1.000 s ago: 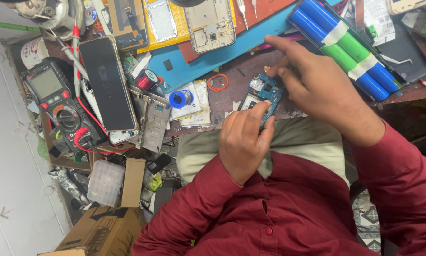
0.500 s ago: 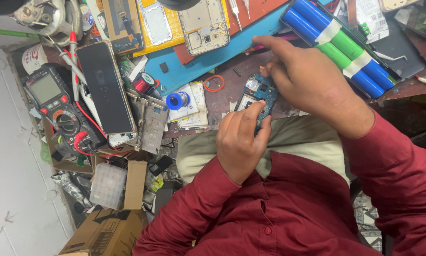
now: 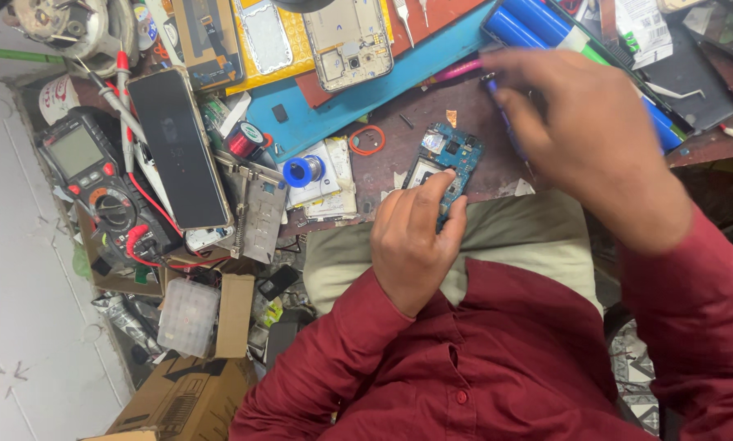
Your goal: The person repairs a smartphone motherboard at a cluttered workbench. They use a screwdriver on the board, hold the phone frame while soldering components with a soldering iron, then lift the board and continue working on it with the screwdriver.
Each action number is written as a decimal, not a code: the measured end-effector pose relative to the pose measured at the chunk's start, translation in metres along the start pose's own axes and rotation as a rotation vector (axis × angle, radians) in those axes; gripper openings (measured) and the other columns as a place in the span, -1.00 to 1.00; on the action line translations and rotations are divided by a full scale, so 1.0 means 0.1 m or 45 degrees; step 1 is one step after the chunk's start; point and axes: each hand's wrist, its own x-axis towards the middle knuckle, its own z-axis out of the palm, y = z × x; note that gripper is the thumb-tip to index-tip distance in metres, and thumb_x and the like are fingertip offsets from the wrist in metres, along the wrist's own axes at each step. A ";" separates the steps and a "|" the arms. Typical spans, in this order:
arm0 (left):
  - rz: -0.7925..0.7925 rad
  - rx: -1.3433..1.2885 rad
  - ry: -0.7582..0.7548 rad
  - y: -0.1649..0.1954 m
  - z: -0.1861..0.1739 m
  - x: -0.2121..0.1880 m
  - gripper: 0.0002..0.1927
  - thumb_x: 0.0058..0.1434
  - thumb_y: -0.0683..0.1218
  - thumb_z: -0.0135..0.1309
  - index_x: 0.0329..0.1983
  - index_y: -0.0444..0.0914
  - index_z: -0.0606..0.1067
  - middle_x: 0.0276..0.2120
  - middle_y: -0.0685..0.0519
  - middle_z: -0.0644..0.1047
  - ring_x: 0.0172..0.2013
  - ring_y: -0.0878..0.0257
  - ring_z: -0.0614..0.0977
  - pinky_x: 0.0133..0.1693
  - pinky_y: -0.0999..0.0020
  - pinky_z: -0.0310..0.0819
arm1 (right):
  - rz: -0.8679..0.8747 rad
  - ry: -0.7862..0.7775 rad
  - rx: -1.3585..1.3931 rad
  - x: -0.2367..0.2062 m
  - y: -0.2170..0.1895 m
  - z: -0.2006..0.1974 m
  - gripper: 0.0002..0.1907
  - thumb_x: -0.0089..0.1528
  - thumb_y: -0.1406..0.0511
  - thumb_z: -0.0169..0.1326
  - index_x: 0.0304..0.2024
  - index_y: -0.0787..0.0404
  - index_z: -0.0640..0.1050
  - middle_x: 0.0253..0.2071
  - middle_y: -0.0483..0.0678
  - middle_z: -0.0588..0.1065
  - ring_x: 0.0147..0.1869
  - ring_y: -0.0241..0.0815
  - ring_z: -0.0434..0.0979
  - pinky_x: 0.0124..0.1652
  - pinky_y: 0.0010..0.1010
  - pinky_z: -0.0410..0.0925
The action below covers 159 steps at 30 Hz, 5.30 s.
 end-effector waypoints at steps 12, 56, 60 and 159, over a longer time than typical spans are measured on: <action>-0.034 0.041 -0.043 0.04 0.06 0.06 -0.50 0.22 -0.22 0.32 0.19 -0.24 0.41 -0.37 0.01 0.49 -0.33 0.07 0.53 -0.20 0.15 0.42 | 0.190 0.018 -0.138 -0.55 -0.18 0.19 -0.85 0.32 0.22 0.27 -0.09 0.09 0.68 -0.28 -0.09 0.55 -0.34 -0.07 0.55 -0.36 -0.32 0.37; 0.209 0.310 -0.387 -0.35 -0.14 0.63 -0.59 0.32 -0.06 0.20 0.23 -0.17 0.54 -0.15 -0.02 0.40 -0.15 0.04 0.44 -0.09 0.12 0.38 | 0.058 0.007 -0.213 -0.48 -0.24 0.34 -0.75 0.34 0.26 0.26 0.07 0.09 0.66 -0.22 -0.15 0.49 -0.32 -0.16 0.53 -0.36 -0.33 0.36; 0.198 0.267 -0.345 -0.37 -0.38 0.45 -0.58 0.32 -0.19 0.16 0.25 -0.18 0.52 -0.07 0.01 0.44 -0.08 0.04 0.49 -0.07 0.16 0.40 | -0.030 0.083 -0.226 -0.49 -0.33 0.31 -0.76 0.26 0.31 0.30 -0.02 0.15 0.66 -0.30 -0.11 0.50 -0.43 -0.17 0.51 -0.47 -0.37 0.32; -0.525 -1.137 -0.366 -0.32 -1.33 -0.90 -0.76 0.36 -0.12 0.18 0.06 -0.24 0.60 -0.24 0.06 0.66 -0.29 0.43 0.67 -0.21 0.57 0.56 | 0.117 -0.606 0.926 -1.76 -0.95 0.86 -0.87 0.21 0.35 0.22 -0.20 0.25 0.64 -0.22 -0.04 0.63 -0.16 -0.18 0.69 -0.15 -0.42 0.44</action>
